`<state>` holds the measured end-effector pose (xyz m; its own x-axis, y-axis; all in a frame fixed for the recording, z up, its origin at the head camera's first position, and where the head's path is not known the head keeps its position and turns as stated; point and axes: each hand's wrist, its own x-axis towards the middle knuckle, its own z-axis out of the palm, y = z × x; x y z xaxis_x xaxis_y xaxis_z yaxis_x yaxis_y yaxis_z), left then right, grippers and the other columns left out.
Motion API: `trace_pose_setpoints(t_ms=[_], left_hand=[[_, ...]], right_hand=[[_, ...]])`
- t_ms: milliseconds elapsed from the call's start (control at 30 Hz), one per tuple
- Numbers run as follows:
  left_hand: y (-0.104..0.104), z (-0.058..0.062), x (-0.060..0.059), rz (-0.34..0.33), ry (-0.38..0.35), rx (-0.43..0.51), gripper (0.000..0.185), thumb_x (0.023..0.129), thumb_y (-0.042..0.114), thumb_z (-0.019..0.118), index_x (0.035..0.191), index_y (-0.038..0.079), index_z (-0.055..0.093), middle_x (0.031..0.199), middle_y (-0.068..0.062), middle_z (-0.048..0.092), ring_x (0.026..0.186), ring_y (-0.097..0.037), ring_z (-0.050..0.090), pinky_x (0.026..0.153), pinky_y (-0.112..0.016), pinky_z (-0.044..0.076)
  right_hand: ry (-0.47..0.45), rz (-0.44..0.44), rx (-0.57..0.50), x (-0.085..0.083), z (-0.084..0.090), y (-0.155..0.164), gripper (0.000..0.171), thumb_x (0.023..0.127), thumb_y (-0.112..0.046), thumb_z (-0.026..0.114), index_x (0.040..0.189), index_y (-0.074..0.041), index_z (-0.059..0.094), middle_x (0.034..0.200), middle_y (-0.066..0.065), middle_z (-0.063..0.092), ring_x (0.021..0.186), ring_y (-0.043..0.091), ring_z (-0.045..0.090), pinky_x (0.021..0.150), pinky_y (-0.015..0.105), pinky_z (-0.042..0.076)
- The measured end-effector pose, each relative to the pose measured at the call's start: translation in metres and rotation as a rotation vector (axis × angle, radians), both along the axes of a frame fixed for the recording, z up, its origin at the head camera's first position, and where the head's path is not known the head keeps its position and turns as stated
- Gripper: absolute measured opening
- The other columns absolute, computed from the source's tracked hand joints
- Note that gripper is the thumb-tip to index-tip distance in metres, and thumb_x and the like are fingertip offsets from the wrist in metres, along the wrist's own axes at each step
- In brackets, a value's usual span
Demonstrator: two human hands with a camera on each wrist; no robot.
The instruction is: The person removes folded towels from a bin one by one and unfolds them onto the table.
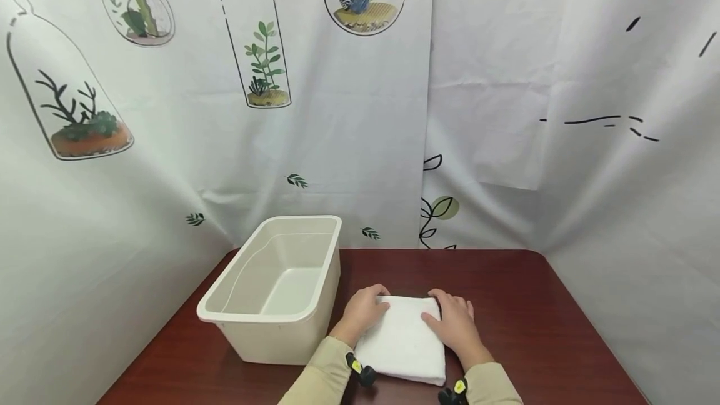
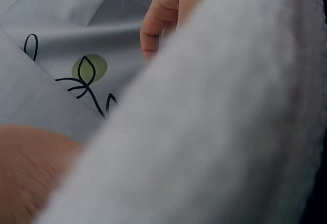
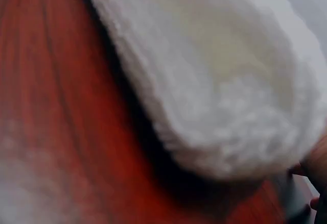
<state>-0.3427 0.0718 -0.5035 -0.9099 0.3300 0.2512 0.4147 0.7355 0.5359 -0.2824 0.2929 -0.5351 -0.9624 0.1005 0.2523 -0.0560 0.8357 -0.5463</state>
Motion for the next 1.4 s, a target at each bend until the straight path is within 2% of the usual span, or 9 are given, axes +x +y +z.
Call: trace_pose_setpoints(t_ms=[200, 333, 467, 633, 700, 833, 1033, 1167, 1400], left_hand=[[0.0, -0.005, -0.002, 0.01, 0.029, 0.004, 0.017, 0.088, 0.018, 0.079, 0.103, 0.018, 0.072, 0.1, 0.0, 0.073, 0.085, -0.019, 0.067, 0.073, -0.036, 0.054], [-0.005, -0.006, 0.002, -0.005, 0.113, 0.045, 0.021, 0.088, 0.018, 0.079, 0.107, 0.02, 0.071, 0.106, 0.001, 0.067, 0.087, -0.018, 0.067, 0.075, -0.034, 0.054], [-0.021, -0.008, 0.013, -0.061, 0.172, 0.148, 0.02, 0.086, 0.018, 0.078, 0.106, 0.02, 0.072, 0.107, 0.002, 0.062, 0.075, -0.012, 0.06, 0.07, -0.029, 0.051], [-0.045, -0.016, 0.031, -0.165, 0.217, 0.193, 0.023, 0.082, 0.02, 0.08, 0.105, 0.019, 0.074, 0.11, 0.001, 0.065, 0.091, -0.014, 0.055, 0.079, -0.029, 0.048], [-0.052, -0.018, 0.037, -0.199, 0.223, 0.184, 0.025, 0.082, 0.021, 0.08, 0.106, 0.018, 0.075, 0.112, 0.0, 0.067, 0.1, -0.018, 0.053, 0.084, -0.033, 0.046], [-0.061, -0.021, 0.048, -0.243, 0.159, 0.122, 0.032, 0.084, 0.028, 0.079, 0.114, 0.017, 0.074, 0.124, -0.002, 0.067, 0.111, -0.027, 0.051, 0.092, -0.044, 0.042], [-0.06, -0.023, 0.057, -0.277, 0.071, -0.019, 0.047, 0.09, 0.038, 0.069, 0.132, 0.016, 0.068, 0.144, -0.006, 0.057, 0.129, -0.046, 0.043, 0.101, -0.065, 0.032], [-0.055, -0.026, 0.055, -0.251, 0.083, -0.052, 0.049, 0.092, 0.04, 0.065, 0.135, 0.016, 0.065, 0.146, -0.007, 0.055, 0.131, -0.051, 0.041, 0.103, -0.07, 0.028], [-0.041, -0.03, 0.046, -0.159, 0.099, -0.114, 0.051, 0.093, 0.045, 0.061, 0.138, 0.021, 0.063, 0.148, -0.003, 0.053, 0.134, -0.047, 0.041, 0.107, -0.07, 0.026]], right_hand=[[0.039, -0.004, 0.024, 0.0, -0.002, 0.002, 0.056, 0.09, -0.038, 0.076, 0.134, -0.009, 0.058, 0.132, 0.02, 0.06, 0.127, 0.05, 0.044, 0.109, 0.072, 0.019], [0.161, 0.042, -0.001, 0.003, -0.003, 0.005, 0.05, 0.088, -0.031, 0.08, 0.129, -0.01, 0.061, 0.13, 0.015, 0.06, 0.126, 0.044, 0.047, 0.106, 0.066, 0.028], [0.319, 0.119, 0.023, 0.014, -0.003, 0.007, 0.039, 0.082, -0.024, 0.084, 0.116, -0.013, 0.068, 0.121, 0.007, 0.064, 0.118, 0.035, 0.053, 0.1, 0.059, 0.036], [0.402, 0.227, 0.081, 0.034, -0.003, 0.01, 0.036, 0.078, -0.024, 0.087, 0.108, -0.019, 0.069, 0.113, 0.0, 0.067, 0.111, 0.027, 0.055, 0.098, 0.053, 0.033], [0.39, 0.251, 0.086, 0.041, -0.003, 0.011, 0.037, 0.077, -0.027, 0.087, 0.109, -0.021, 0.069, 0.114, -0.002, 0.067, 0.114, 0.028, 0.054, 0.1, 0.055, 0.032], [0.309, 0.276, 0.085, 0.051, -0.005, 0.012, 0.042, 0.079, -0.037, 0.085, 0.114, -0.023, 0.068, 0.119, -0.002, 0.066, 0.122, 0.035, 0.053, 0.102, 0.063, 0.03], [0.197, 0.291, 0.111, 0.052, -0.005, 0.015, 0.055, 0.083, -0.048, 0.078, 0.126, -0.016, 0.067, 0.13, 0.004, 0.064, 0.13, 0.048, 0.047, 0.102, 0.074, 0.026], [0.168, 0.287, 0.114, 0.046, -0.007, 0.018, 0.057, 0.086, -0.049, 0.076, 0.13, -0.015, 0.066, 0.135, 0.006, 0.062, 0.133, 0.049, 0.045, 0.103, 0.076, 0.022], [0.117, 0.273, 0.111, 0.03, -0.005, 0.028, 0.059, 0.091, -0.049, 0.07, 0.138, -0.014, 0.062, 0.142, 0.007, 0.059, 0.139, 0.049, 0.039, 0.106, 0.076, 0.015]])
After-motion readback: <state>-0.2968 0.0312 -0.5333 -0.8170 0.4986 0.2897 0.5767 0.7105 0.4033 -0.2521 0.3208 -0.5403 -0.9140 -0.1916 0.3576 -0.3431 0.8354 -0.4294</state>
